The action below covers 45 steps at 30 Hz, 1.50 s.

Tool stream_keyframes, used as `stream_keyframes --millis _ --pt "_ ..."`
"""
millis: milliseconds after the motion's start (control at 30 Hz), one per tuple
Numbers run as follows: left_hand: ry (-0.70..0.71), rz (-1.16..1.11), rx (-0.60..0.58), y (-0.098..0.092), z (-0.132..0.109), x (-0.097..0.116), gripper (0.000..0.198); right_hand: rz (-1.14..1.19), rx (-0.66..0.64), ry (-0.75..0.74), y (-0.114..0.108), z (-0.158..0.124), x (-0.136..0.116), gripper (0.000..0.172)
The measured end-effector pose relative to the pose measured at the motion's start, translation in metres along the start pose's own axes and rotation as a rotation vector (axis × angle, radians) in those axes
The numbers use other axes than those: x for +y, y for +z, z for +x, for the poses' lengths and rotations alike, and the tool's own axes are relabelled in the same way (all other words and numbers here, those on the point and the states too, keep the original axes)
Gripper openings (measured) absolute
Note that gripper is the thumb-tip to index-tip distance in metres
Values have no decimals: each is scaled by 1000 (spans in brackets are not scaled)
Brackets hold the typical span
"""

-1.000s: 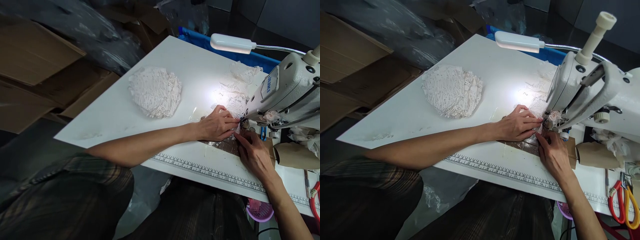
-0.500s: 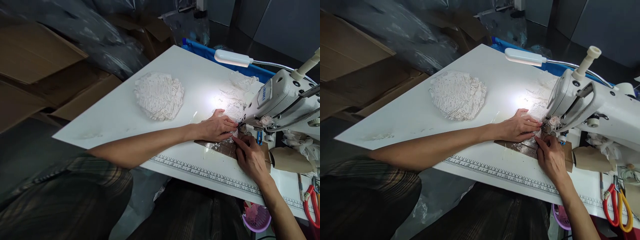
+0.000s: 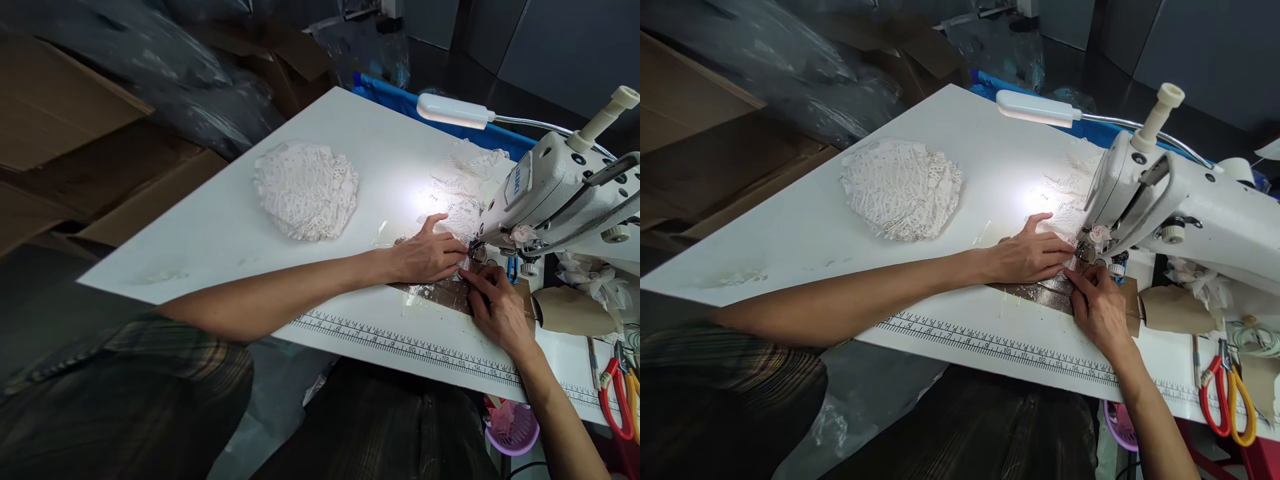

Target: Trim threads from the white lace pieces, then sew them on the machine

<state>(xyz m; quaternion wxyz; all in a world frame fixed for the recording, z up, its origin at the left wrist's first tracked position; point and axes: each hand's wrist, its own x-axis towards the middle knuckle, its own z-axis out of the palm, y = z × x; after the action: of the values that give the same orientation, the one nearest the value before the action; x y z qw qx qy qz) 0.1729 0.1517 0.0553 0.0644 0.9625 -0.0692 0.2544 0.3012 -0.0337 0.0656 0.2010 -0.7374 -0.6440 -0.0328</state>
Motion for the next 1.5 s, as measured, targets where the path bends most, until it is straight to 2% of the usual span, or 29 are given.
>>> stream_keyframes --millis 300,533,700,833,933,1000,1133,1267,1367,1500 --pt "-21 9 -33 -4 0 -1 28 -103 -28 -10 -1 1 -4 38" --pt "-127 23 -87 -2 4 0 31 -217 -213 110 -7 11 -10 44" --pt "-167 68 -72 1 7 1 33 -257 -273 169 -8 19 -10 43" --pt "-186 118 -60 5 7 4 30 -162 -232 170 -6 18 -5 41" --pt "-190 172 -42 7 7 8 29 17 -125 144 -8 15 4 41" --pt "-182 216 -2 6 7 9 28 150 -85 180 -14 13 12 42" --pt "-156 278 92 -7 9 4 26 297 -213 346 -32 13 27 49" --pt "-115 284 132 -19 10 -5 22 242 -295 379 -36 22 35 46" --pt "-21 237 135 -18 10 -5 22 244 -224 363 -26 27 35 38" --pt "78 129 82 -11 8 -1 23 208 20 299 -8 24 30 29"
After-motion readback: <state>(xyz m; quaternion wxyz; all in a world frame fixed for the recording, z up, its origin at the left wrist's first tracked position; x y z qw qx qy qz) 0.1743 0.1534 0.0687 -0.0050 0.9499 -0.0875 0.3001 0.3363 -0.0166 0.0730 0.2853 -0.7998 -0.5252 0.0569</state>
